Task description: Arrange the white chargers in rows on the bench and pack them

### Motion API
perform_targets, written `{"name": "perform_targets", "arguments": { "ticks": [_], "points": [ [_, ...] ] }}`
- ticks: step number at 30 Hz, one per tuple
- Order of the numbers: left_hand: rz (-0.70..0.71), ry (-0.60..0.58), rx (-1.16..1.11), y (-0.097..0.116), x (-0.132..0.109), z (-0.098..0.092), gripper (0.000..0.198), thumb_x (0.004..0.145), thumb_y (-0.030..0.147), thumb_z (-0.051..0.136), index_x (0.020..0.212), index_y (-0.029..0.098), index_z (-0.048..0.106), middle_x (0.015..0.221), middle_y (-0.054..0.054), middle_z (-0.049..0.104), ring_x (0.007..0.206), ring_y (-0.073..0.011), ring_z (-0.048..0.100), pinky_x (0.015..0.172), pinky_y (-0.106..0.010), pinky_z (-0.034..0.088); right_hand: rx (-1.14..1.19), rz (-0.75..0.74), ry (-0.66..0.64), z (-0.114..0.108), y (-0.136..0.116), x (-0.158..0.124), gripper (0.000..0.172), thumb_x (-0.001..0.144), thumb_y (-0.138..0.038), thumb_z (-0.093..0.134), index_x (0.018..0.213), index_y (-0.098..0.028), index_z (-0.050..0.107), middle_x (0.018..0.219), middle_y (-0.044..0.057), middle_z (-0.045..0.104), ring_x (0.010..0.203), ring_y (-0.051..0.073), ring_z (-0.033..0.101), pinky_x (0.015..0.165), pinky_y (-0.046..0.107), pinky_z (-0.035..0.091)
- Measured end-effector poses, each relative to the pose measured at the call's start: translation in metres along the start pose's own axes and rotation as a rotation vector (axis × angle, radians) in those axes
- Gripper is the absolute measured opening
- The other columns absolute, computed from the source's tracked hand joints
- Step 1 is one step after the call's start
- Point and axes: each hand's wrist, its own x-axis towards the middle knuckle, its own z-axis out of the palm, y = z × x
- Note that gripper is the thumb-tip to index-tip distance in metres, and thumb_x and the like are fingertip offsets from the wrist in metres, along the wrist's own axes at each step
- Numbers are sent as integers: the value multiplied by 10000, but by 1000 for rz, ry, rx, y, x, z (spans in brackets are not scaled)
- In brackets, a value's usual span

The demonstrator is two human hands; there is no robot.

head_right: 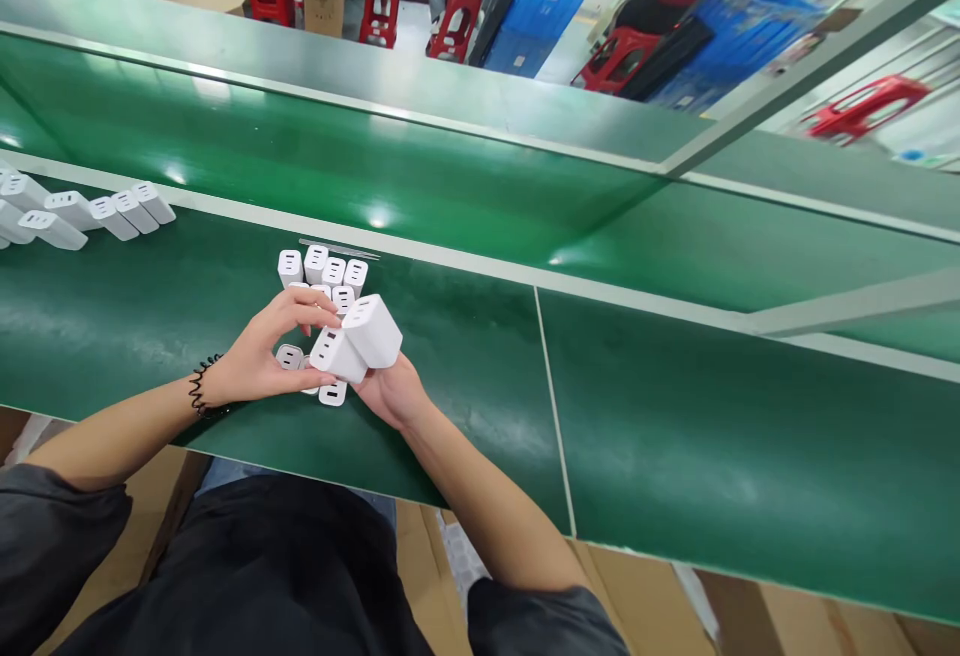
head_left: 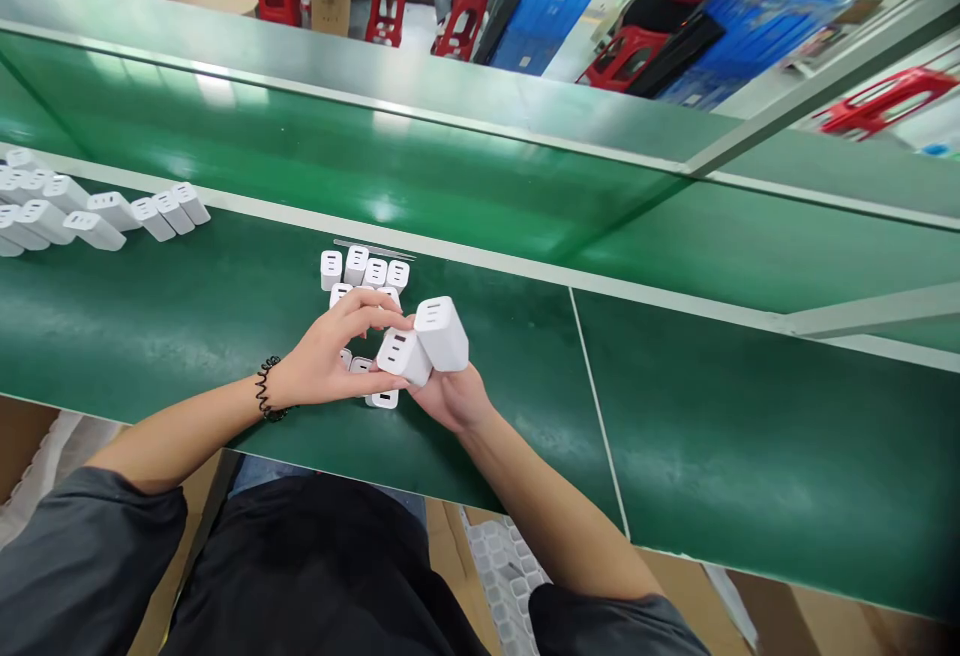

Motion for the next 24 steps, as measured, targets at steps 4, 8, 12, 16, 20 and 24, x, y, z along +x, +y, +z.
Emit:
{"name": "perform_targets", "arguments": {
  "ticks": [4, 8, 12, 16, 20, 24],
  "points": [
    [52, 36, -8, 3, -1, 4, 345, 851, 313, 752, 1144, 207, 605, 1113, -90, 658, 1051, -198, 641, 850, -330, 576, -42, -27, 22, -8, 7, 0, 401, 789, -533, 712, 1079, -273, 618, 1153, 60, 708, 1127, 312, 664, 985, 561, 539],
    [43, 26, -2, 6, -3, 7, 546, 811, 361, 790, 1265, 185, 544, 1183, -127, 643, 1098, -221, 627, 835, -337, 585, -79, -51, -14, -10, 8, -7, 449, 777, -531, 733, 1126, -272, 622, 1240, 79, 674, 1175, 324, 639, 987, 569, 535],
    [92, 20, 22, 6, -3, 6, 520, 836, 311, 773, 1278, 183, 531, 1120, -94, 701, 1013, -193, 664, 875, -339, 571, -156, -94, -108, -9, 2, -10, 437, 782, -509, 738, 1142, -294, 616, 1235, 70, 675, 1185, 321, 635, 1000, 582, 514],
    [175, 86, 62, 4, -2, 5, 504, 856, 266, 743, 1300, 206, 512, 1113, -76, 708, 1011, -192, 673, 856, -340, 572, -336, -227, -1, -16, -9, -6, 343, 815, -492, 695, 1085, -283, 670, 1299, 67, 645, 1244, 303, 586, 1049, 531, 485],
    [216, 94, 125, 5, 1, 3, 511, 858, 265, 737, 1308, 204, 503, 1077, -68, 697, 983, -186, 666, 841, -338, 570, -361, -328, 42, -27, -20, -3, 195, 857, -402, 651, 992, -279, 719, 1089, 44, 715, 873, 213, 679, 775, 386, 583],
    [205, 98, 121, 5, 0, 1, 543, 819, 234, 770, 1294, 161, 516, 1090, -90, 681, 1011, -191, 646, 871, -333, 559, -361, -361, 23, -34, -23, -3, 224, 851, -397, 662, 1037, -281, 711, 1089, 45, 712, 652, 157, 621, 588, 339, 559]
  ]
}}
